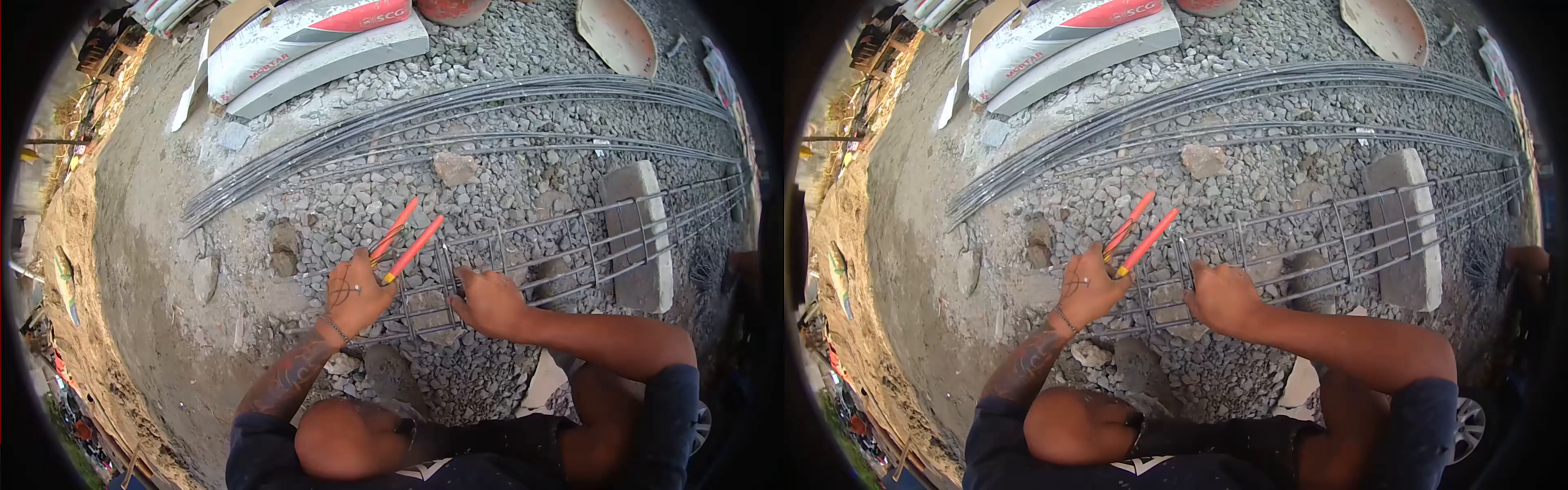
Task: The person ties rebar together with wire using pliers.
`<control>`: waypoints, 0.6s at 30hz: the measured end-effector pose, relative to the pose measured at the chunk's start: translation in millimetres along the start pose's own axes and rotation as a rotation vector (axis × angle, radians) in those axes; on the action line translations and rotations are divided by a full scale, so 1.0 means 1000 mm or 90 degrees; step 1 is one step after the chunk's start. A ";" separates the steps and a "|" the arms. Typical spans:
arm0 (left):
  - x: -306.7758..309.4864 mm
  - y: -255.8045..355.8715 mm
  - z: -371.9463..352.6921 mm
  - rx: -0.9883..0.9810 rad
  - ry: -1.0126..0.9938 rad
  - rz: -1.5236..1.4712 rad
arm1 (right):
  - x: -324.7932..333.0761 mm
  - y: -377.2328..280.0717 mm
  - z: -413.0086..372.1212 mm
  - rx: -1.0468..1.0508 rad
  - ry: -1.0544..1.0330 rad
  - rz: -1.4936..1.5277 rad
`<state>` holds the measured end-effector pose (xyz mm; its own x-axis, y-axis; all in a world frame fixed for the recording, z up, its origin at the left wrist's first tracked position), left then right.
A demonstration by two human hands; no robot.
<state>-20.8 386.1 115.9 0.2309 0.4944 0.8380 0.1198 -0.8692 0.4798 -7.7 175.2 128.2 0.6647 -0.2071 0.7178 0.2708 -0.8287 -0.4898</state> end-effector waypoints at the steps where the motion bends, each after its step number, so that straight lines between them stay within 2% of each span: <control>1: -0.006 0.001 -0.003 0.030 -0.025 -0.065 | -0.008 -0.004 0.001 -0.033 0.034 0.025; 2: -0.011 0.000 -0.009 0.070 -0.050 -0.126 | -0.016 -0.008 0.000 -0.057 0.064 0.050; 5: -0.016 -0.005 -0.008 0.049 -0.019 -0.270 | -0.031 -0.025 0.005 -0.134 0.120 0.079; 6: -0.014 -0.002 -0.009 0.052 -0.024 -0.266 | -0.033 -0.032 0.007 -0.148 0.133 0.110; 8: -0.004 -0.016 -0.012 0.081 -0.004 -0.257 | -0.041 -0.041 0.016 -0.093 0.120 0.121; 10: 0.000 -0.035 -0.018 -0.022 -0.052 -0.298 | -0.047 -0.046 0.028 -0.043 0.134 0.129; 11: 0.013 -0.047 -0.021 -0.004 -0.043 -0.288 | -0.047 -0.050 0.031 -0.025 0.124 0.136; 13: 0.062 -0.074 -0.029 0.028 0.085 -0.299 | -0.042 -0.054 0.033 -0.015 0.108 0.159; 15: 0.113 -0.089 -0.036 0.124 0.201 -0.235 | -0.043 -0.051 0.035 -0.001 0.082 0.223; 17: 0.148 -0.102 -0.035 0.144 0.275 -0.221 | -0.036 -0.055 0.025 -0.011 0.156 0.247; 18: 0.161 -0.094 -0.033 0.141 0.269 -0.214 | -0.034 -0.053 0.020 -0.031 0.196 0.229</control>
<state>-26.3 547.4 214.4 -0.2540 0.6652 0.7021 0.3297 -0.6229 0.7094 -30.8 236.7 119.8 0.4708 -0.6237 0.6240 0.0236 -0.6981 -0.7156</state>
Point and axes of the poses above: each hand's wrist, its own z-axis towards the middle knuckle, its own x-axis out of the back of the hand, y = z × x, the point moved 2 cm from there along z, towards the middle knuckle, and after that the axes turned 2 degrees about -y, right-handed, at the moved point
